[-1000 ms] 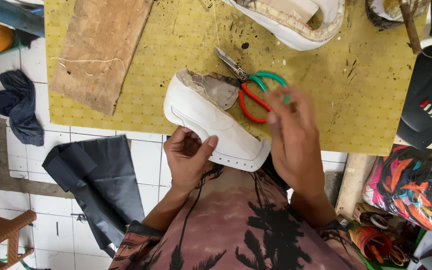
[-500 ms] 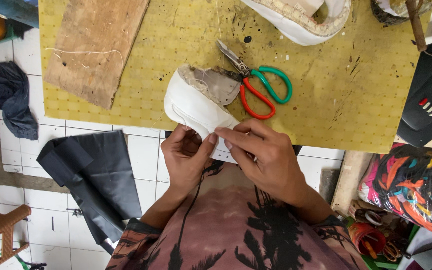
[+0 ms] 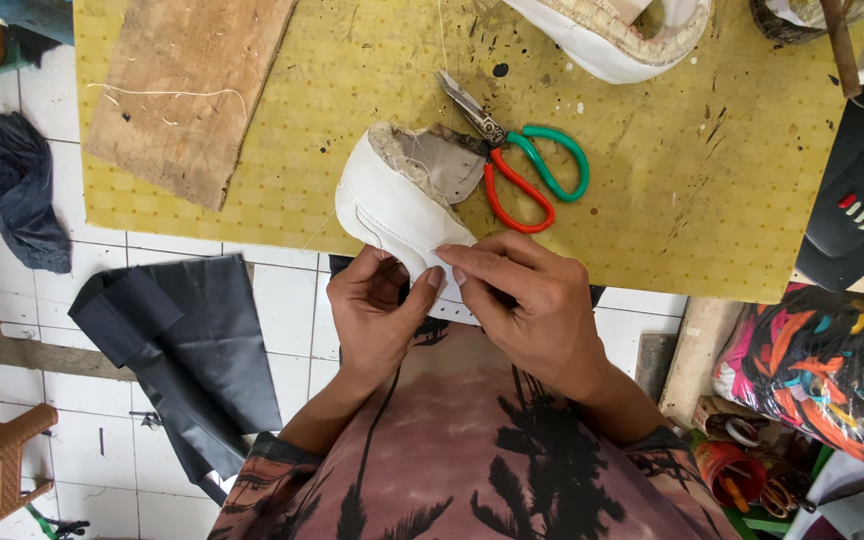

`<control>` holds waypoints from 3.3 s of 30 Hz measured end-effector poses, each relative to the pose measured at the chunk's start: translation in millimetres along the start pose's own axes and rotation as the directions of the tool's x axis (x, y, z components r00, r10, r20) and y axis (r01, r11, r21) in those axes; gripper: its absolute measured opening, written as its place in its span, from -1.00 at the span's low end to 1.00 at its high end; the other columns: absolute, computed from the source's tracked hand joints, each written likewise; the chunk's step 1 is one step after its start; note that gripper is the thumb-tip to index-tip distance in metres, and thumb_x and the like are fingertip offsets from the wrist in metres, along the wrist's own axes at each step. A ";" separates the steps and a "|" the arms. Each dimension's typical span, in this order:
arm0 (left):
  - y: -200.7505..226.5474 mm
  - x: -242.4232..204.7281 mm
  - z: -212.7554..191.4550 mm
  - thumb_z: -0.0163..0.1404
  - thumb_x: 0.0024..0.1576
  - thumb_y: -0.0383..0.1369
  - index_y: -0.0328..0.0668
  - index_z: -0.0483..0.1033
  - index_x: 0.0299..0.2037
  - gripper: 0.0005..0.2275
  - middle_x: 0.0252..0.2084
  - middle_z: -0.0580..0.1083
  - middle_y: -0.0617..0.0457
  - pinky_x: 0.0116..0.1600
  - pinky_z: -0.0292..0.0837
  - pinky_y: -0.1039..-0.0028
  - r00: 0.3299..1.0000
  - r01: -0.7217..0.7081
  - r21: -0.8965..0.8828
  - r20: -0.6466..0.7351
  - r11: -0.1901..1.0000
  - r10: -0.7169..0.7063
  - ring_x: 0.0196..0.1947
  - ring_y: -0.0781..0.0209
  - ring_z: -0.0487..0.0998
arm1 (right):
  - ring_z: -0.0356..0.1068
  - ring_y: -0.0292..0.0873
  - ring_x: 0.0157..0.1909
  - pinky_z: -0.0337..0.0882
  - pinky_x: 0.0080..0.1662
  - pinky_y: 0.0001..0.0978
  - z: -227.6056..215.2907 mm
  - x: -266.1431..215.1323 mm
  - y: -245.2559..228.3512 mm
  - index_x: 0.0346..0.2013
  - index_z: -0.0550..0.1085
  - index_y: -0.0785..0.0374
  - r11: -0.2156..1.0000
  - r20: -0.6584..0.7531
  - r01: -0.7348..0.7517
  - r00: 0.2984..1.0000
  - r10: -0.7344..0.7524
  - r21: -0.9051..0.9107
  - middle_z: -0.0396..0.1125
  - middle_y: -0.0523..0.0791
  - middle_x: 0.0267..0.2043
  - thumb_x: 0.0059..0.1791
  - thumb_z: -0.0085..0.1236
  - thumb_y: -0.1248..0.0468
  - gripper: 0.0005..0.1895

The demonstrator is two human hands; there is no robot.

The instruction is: The person hand-sews a white shoe upper using a needle and thread. They repeatedly push the needle through the material and pull the thread tight to secure the seam. The person holds the shoe in their left hand and manipulates the needle with their right hand throughout the process.

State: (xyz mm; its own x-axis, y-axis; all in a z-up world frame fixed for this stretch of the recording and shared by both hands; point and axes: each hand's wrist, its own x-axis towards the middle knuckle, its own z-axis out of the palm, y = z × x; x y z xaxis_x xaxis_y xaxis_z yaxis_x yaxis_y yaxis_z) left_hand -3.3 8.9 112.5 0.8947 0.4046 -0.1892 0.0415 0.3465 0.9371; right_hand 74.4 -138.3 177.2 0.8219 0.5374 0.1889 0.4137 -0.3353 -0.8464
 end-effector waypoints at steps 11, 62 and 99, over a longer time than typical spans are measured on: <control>3.7 2.4 0.3 0.20 0.14 -0.57 -0.40 0.55 -0.04 -0.79 -0.12 0.62 -0.05 0.11 0.61 0.44 1.000 -0.014 0.032 0.004 0.999 0.013 -0.10 0.24 0.61 | 0.44 -0.21 -0.32 0.39 -0.27 -0.42 -1.6 2.6 0.4 -0.01 0.63 0.22 0.999 0.023 -0.015 1.000 0.016 -0.035 0.48 -0.06 -0.16 0.07 0.13 0.49 -0.75; -31.1 58.9 -22.3 0.06 0.22 -0.52 -0.36 0.68 -0.30 -0.87 -0.52 0.50 0.05 -0.25 0.46 0.42 0.939 -0.063 0.204 0.343 0.977 -0.011 -0.35 0.34 0.38 | 0.52 0.11 -0.40 0.48 -0.35 -0.11 -28.5 26.6 15.7 -0.27 0.51 0.13 0.878 0.261 -0.134 0.924 0.278 -0.460 0.46 -0.02 -0.48 0.10 0.00 0.31 -0.87; -165.4 90.9 -43.8 -0.09 0.10 -0.69 -0.42 0.54 0.23 -0.55 0.05 0.55 -0.02 0.03 0.45 0.33 0.914 0.170 -0.049 0.381 0.984 -0.139 -0.10 0.20 0.51 | 0.51 0.33 -0.39 0.52 -0.33 0.17 -9.1 33.9 38.9 -0.26 0.38 0.13 0.808 0.411 0.035 0.873 0.262 -0.589 0.44 0.08 -0.38 0.09 -0.10 0.25 -0.91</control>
State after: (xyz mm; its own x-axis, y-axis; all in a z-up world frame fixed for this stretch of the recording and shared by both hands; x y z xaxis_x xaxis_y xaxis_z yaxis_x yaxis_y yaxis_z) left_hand 51.7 25.4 -72.5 0.9815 -0.0012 -0.1914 0.1714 0.4513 0.8758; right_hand 121.9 -140.1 155.2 0.6650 0.6993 -0.2620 0.5930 -0.7078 -0.3840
